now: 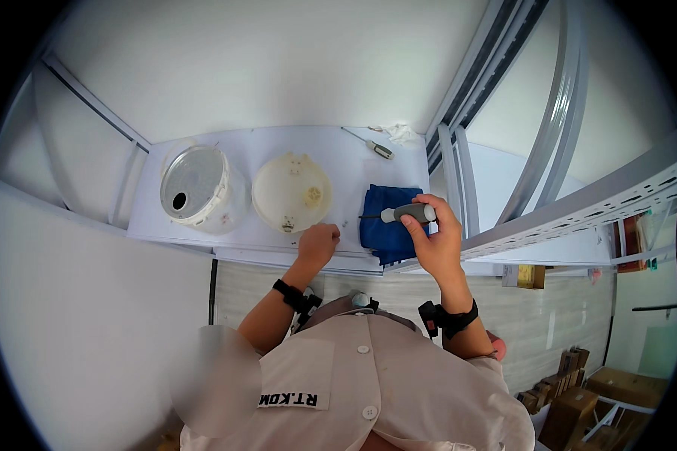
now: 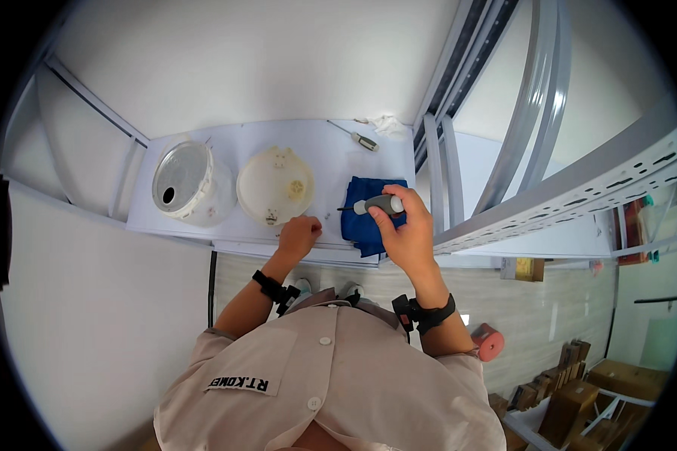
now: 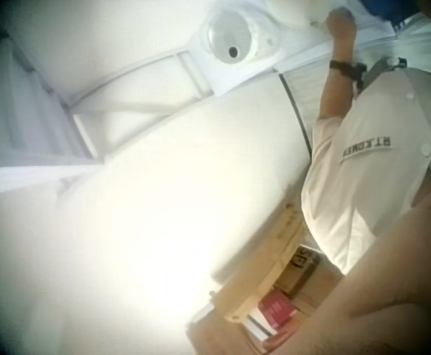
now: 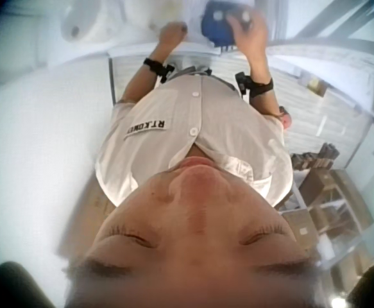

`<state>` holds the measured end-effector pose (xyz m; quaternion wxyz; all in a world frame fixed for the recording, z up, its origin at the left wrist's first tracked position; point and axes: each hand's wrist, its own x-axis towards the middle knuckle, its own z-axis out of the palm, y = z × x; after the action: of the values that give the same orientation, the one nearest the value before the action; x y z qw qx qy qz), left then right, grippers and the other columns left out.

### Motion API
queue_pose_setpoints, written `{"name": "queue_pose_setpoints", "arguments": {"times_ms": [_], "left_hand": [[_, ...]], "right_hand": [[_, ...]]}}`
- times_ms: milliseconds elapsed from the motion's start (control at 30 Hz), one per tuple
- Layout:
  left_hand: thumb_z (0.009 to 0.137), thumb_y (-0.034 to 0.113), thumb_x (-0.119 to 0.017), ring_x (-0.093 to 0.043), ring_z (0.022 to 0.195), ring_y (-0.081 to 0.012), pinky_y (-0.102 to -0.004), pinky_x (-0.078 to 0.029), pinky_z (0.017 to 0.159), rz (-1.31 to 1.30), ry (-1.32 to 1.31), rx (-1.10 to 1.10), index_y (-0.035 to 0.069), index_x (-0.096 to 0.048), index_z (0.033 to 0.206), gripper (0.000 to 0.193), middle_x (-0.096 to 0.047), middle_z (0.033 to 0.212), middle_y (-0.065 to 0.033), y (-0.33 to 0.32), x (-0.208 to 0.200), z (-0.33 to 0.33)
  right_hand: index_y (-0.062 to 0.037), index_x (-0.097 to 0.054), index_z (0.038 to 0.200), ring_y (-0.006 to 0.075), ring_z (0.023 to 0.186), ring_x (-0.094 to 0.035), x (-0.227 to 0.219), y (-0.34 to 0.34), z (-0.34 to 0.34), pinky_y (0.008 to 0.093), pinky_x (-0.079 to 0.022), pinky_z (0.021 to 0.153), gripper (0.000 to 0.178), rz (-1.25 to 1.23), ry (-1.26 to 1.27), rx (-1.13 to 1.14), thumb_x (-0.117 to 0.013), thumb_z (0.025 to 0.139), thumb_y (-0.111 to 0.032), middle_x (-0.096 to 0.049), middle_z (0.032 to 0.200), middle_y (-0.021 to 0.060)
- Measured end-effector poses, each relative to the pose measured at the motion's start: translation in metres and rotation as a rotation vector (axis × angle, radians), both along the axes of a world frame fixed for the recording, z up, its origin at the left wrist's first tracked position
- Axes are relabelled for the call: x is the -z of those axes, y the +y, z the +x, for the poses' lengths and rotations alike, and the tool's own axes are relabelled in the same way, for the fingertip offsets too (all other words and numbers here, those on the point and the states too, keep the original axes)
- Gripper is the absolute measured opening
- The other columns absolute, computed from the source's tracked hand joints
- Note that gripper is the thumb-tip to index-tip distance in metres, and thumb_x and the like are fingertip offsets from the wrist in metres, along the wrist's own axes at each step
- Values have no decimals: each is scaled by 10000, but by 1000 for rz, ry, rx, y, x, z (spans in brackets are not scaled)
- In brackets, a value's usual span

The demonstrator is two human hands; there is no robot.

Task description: The person wipes a white plastic appliance part with a blue cloth, then uses a screwdriver to remove screws from the part. They separate the components and continue unscrewing parts on the workbench.

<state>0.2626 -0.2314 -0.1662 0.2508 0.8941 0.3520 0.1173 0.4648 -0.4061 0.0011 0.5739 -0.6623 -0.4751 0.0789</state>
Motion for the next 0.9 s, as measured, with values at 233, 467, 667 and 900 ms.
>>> {"name": "queue_pose_setpoints", "arguments": {"times_ms": [233,467,667,900], "left_hand": [[918,163,-727,-721,928,-375,-497,-583,814,38,-42,-110,138,-820,962,107,-762,946,-132,-1,14,13],[935,151,-703,-721,923,-370,-500,-580,798,64,-46,-137,140,-814,992,125,-757,928,-117,-4,11,19],[928,147,-711,-732,950,-358,-501,-587,806,-15,-33,-150,135,-783,1056,148,-779,971,-97,-4,1,22],[883,169,-770,-746,956,-318,-447,-592,827,-23,-7,-130,130,-756,1162,282,-788,1011,-62,-5,-18,12]], "right_hand": [[-43,-679,1240,232,976,-730,0,3,4,327,-593,809,394,-6,-36,-45,-855,887,-51,-733,1131,118],[-46,-681,1243,210,1019,-717,-3,5,6,323,-579,855,371,-34,-34,-73,-835,907,-22,-737,1154,110],[-47,-684,1234,214,1029,-718,-1,9,9,326,-580,861,371,-28,-30,-67,-840,898,-20,-736,1154,110],[-51,-685,1235,220,989,-723,-2,23,4,329,-583,833,388,-36,-51,-56,-851,884,-32,-737,1136,108]]}}
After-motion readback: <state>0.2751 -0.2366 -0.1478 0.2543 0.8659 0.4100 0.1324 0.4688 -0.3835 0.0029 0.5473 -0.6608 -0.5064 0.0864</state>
